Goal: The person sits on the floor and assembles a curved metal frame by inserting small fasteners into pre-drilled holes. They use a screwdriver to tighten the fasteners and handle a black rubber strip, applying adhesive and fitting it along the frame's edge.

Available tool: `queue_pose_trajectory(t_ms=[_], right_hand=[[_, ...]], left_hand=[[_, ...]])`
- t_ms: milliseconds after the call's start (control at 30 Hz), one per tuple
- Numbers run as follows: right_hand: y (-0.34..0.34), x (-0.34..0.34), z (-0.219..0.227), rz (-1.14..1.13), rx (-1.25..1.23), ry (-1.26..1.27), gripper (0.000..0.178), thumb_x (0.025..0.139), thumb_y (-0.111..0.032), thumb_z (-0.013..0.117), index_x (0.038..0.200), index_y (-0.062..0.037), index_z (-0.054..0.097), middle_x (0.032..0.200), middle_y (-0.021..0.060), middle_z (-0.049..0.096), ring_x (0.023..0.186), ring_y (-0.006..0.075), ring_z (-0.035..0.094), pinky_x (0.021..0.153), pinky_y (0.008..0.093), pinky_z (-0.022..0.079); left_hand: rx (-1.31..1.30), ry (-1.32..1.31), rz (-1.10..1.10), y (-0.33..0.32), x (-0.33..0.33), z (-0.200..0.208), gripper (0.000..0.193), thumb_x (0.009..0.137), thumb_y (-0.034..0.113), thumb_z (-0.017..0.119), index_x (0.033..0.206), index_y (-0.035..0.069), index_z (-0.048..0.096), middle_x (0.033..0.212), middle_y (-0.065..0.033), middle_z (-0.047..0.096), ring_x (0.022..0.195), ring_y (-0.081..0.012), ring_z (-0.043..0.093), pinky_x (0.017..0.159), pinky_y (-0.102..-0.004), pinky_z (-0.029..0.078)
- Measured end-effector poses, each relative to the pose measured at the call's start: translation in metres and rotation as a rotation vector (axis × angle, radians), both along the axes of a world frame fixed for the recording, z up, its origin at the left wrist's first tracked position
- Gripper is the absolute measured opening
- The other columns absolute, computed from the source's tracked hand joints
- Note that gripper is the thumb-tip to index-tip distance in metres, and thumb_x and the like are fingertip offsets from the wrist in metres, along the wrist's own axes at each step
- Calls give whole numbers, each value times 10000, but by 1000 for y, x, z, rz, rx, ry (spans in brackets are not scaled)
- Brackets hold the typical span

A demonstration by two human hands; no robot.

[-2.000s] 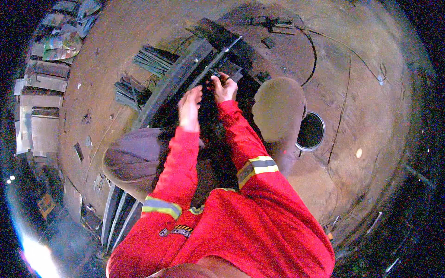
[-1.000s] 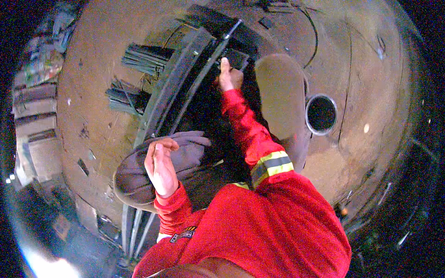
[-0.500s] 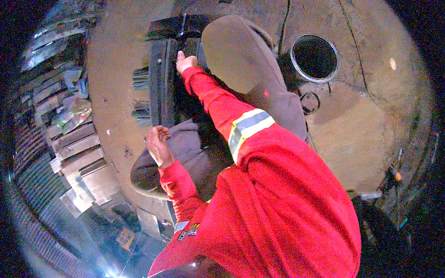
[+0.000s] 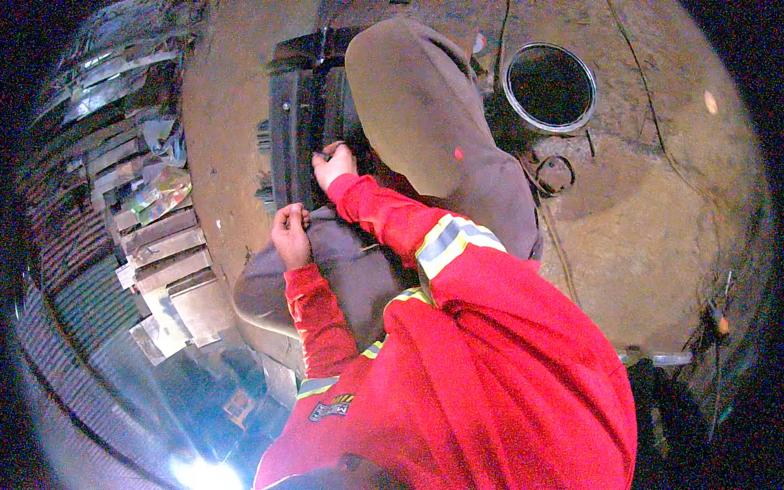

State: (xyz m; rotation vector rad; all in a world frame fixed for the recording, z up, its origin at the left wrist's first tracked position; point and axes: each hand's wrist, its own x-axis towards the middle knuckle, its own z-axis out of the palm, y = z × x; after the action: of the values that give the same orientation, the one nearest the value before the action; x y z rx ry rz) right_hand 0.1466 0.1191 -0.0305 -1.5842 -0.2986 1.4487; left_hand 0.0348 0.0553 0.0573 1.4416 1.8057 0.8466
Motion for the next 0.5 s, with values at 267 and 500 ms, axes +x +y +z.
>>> queue_pose_trajectory(t_ms=[267,500], right_hand=[[-9,-20,48,326,272,28,325,625,-182,727,861,-19,574,911,172,631,883,308,613,795,360,481],[-60,-57,44,922,637,-222,126,643,-190,706,707,-92,660,770,126,655,764,300,641,733,384,509]], left_hand=[[142,268,84,-38,48,122,126,872,62,568,943,-31,616,797,-76,631,753,-120,598,700,-237,478],[364,528,284,-95,31,207,68,845,7,568,872,-37,613,825,-72,621,745,-126,580,710,-249,457]])
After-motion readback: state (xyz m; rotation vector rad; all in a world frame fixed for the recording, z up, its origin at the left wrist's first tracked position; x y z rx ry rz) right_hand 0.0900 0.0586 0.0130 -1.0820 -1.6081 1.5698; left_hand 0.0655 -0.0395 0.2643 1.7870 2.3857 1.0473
